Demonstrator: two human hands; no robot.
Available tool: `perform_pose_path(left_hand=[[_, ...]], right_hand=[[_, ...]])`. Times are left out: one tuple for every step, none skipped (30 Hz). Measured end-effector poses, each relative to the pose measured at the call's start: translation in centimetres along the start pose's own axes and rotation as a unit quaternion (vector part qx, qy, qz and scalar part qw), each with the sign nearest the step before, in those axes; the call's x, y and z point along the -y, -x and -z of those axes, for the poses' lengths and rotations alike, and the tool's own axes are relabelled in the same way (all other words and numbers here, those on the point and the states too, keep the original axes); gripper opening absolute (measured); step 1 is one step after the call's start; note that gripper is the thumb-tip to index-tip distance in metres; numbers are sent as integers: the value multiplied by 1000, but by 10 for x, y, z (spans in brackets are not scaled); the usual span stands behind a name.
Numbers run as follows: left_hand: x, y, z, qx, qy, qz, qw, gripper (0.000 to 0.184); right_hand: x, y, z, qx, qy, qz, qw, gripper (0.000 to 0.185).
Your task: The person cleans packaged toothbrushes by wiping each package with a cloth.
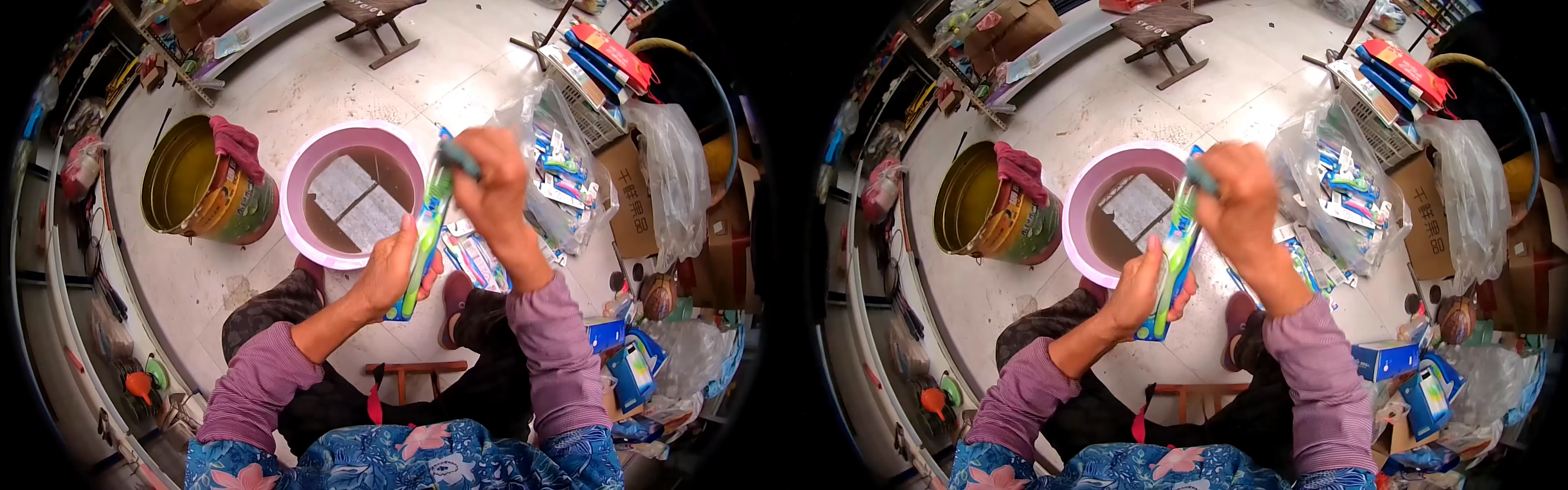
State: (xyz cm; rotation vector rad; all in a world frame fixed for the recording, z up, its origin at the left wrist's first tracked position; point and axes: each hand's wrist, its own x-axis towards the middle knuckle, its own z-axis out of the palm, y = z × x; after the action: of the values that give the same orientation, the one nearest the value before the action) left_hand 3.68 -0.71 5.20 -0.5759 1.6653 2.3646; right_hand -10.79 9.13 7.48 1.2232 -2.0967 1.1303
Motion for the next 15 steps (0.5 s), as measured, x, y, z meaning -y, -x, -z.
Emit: perform_pose_path(left_hand=[[-2, 0, 0, -9, -11, -3, 1000, 74], [-6, 0, 1, -22, 15, -22, 999, 68], [-3, 1, 3, -23, 12, -21, 999, 68], [3, 2, 5, -29, -10, -17, 999, 67], [9, 4, 6, -33, -31, -11, 999, 67], [11, 4, 6, -6, -64, -25, 998, 70], [11, 4, 4, -3, -62, -24, 998, 70], [8, 5, 0, 8, -74, -28, 997, 71], [6, 6, -1, 16, -87, -32, 996, 71], [6, 7, -2, 19, -96, -50, 994, 72], [5, 6, 0, 18, -98, -50, 994, 72], [6, 4, 2, 10, -87, -39, 995, 73], [5, 2, 3, 2, -76, -28, 997, 75], [4, 3, 5, 0, -77, -28, 997, 75], [1, 4, 7, -13, -61, -10, 998, 73]], right_hand=[[10, 7, -1, 43, -22, 20, 999, 19], [26, 18, -5, 98, -67, 27, 993, 17], [45, 25, -8, 107, -77, -8, 991, 14], [33, 27, -11, 90, -131, -13, 987, 12], [16, 27, -11, 74, -183, -19, 980, 10], [5, 18, -4, 43, -127, -46, 990, 9], [-2, 4, 6, 47, -90, -78, 992, 9], [-10, -2, 9, 29, -51, -77, 995, 9], [-13, -7, 10, 11, -15, -76, 997, 9], [-10, -6, 8, 9, -16, -76, 997, 9], [-4, -4, 5, 14, -10, -41, 999, 11], [4, -2, 2, 20, -2, -5, 1000, 13], [12, 4, -3, 30, 12, 16, 999, 17], [14, 7, -2, 61, 4, 17, 998, 18], [17, 10, -2, 92, -5, 19, 996, 19]])
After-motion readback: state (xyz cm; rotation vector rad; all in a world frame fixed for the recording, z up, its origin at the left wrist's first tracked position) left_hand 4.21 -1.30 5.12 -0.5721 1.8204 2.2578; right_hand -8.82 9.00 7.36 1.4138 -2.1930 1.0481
